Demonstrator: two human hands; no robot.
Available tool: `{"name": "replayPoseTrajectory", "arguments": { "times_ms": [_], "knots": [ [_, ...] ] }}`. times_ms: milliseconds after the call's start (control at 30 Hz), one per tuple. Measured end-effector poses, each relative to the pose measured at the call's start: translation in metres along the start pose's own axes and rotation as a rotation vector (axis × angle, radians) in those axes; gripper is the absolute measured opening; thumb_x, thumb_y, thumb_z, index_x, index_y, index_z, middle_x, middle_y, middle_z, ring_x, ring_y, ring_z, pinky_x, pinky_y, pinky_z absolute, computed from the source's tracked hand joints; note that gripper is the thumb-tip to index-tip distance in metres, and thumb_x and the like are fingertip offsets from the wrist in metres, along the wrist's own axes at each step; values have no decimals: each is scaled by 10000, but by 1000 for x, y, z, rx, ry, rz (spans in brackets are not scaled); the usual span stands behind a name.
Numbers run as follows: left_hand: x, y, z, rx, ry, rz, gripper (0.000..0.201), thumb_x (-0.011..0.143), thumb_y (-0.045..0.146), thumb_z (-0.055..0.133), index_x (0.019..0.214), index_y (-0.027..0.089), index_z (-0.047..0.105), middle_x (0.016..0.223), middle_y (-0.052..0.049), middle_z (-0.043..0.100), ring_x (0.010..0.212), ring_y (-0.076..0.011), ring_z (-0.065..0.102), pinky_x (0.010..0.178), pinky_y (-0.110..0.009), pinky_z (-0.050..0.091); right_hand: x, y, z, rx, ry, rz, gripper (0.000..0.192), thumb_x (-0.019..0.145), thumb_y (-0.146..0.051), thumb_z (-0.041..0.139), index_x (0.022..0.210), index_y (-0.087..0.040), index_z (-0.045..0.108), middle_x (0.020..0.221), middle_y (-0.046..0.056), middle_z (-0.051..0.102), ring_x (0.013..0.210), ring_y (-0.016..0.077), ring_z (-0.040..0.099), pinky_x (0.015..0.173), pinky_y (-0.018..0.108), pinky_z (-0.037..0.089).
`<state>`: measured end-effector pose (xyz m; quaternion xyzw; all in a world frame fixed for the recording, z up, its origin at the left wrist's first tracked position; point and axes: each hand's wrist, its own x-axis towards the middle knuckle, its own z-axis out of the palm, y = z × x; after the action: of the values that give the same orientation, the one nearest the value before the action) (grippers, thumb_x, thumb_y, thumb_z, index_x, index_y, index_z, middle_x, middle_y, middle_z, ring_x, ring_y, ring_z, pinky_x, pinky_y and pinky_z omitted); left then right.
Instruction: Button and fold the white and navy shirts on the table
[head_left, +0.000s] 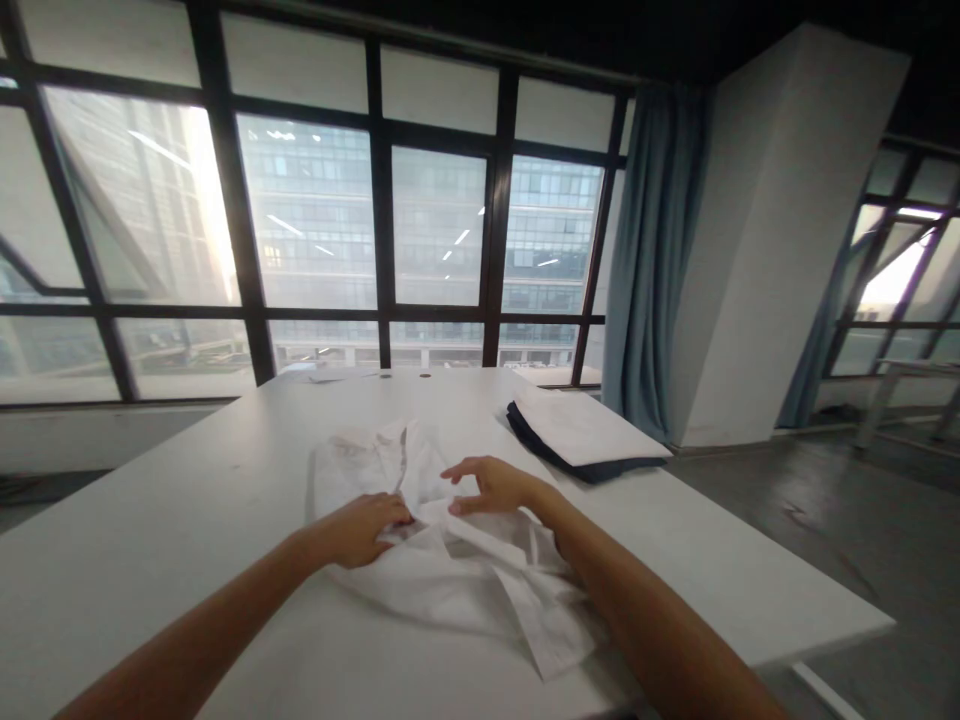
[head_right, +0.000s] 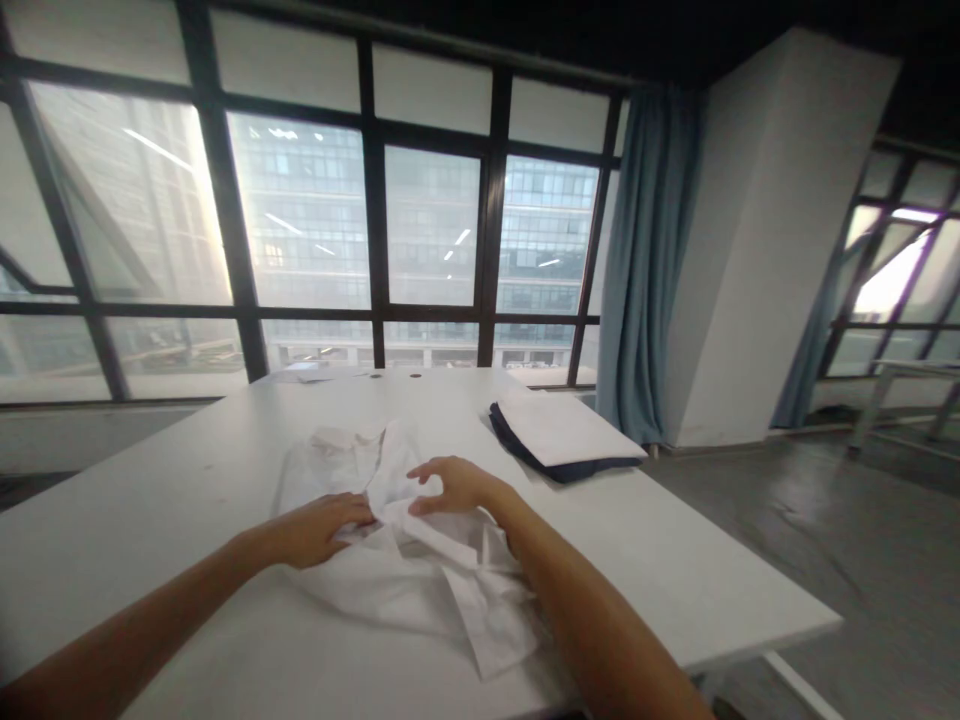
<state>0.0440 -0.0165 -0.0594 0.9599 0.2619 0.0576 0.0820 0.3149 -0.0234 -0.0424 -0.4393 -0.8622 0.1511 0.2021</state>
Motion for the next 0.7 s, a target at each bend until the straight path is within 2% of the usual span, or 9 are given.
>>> {"name": "replayPoseTrajectory", "arguments": {
  "times_ms": [67, 133, 233, 333, 400, 433, 567, 633, 700],
  "knots": [
    [-8, 0, 5, 14, 30, -25, 304, 852, 350, 506, 1119, 257, 618, 1071, -64, 645, 1007, -243, 572, 901, -348, 406, 7, -4, 14, -25, -108, -35, 428, 721, -443, 698, 1073, -200, 713, 897, 37, 705, 648, 120, 559, 630, 222, 409],
    [-13, -1, 7, 27, 55, -63, 260, 877, 349, 470, 1042, 241, 639, 995, -60, 656, 946, -229, 587, 869, -338, 412, 12, -2, 15, -12, -129, -57, 279, 757, -379, 648, 896, -159, 748, 744, 23, 689, 629, 122, 552, 620, 220, 399],
    [-16, -4, -1, 37, 102, -78, 242, 896, 345, 446, 880, 215, 649, 902, -52, 658, 881, -206, 588, 829, -315, 411, 10, 14, -7, 47, 55, -14, 280, 776, -364, 584, 715, -122, 713, 626, 19, 636, 580, 118, 517, 577, 220, 382],
    [-23, -13, -22, -15, 230, -110, 269, 874, 394, 487, 749, 193, 615, 806, -42, 625, 778, -178, 568, 753, -283, 418, -8, 44, -42, 83, 296, 137, 335, 802, -388, 518, 655, -124, 662, 573, 18, 591, 548, 119, 501, 537, 223, 370],
    [-38, -25, -39, -82, 321, -157, 335, 848, 464, 515, 671, 185, 571, 748, -29, 596, 709, -159, 541, 699, -263, 420, -25, 65, -60, 30, 338, 290, 292, 791, -345, 525, 643, -127, 649, 534, 10, 563, 514, 118, 488, 514, 227, 359],
    [-49, -33, -46, -121, 342, -178, 370, 832, 502, 523, 645, 184, 557, 730, -23, 590, 693, -153, 533, 687, -257, 423, -33, 74, -65, -14, 296, 383, 257, 775, -307, 543, 623, -126, 644, 520, 9, 556, 494, 116, 481, 507, 231, 358],
    [-100, -71, -62, -293, 249, -259, 473, 755, 658, 503, 639, 213, 615, 686, 3, 648, 721, -179, 578, 717, -275, 460, -47, 88, -69, -176, 21, 655, 58, 662, -131, 631, 635, -127, 682, 608, 47, 640, 534, 142, 558, 565, 256, 413],
    [-114, -84, -66, -244, 306, -401, 478, 742, 682, 484, 646, 240, 638, 684, 9, 680, 746, -204, 604, 727, -294, 477, -39, 79, -63, -289, 116, 620, 131, 650, -92, 643, 745, -143, 717, 764, 78, 696, 678, 176, 623, 660, 272, 448],
    [-108, -84, -66, -141, 446, -529, 464, 766, 666, 459, 728, 256, 674, 804, -10, 721, 833, -229, 626, 785, -315, 485, -25, 61, -52, -337, 289, 470, 184, 721, -123, 620, 866, -163, 727, 913, 95, 707, 798, 185, 638, 747, 282, 460]
  ]
}}
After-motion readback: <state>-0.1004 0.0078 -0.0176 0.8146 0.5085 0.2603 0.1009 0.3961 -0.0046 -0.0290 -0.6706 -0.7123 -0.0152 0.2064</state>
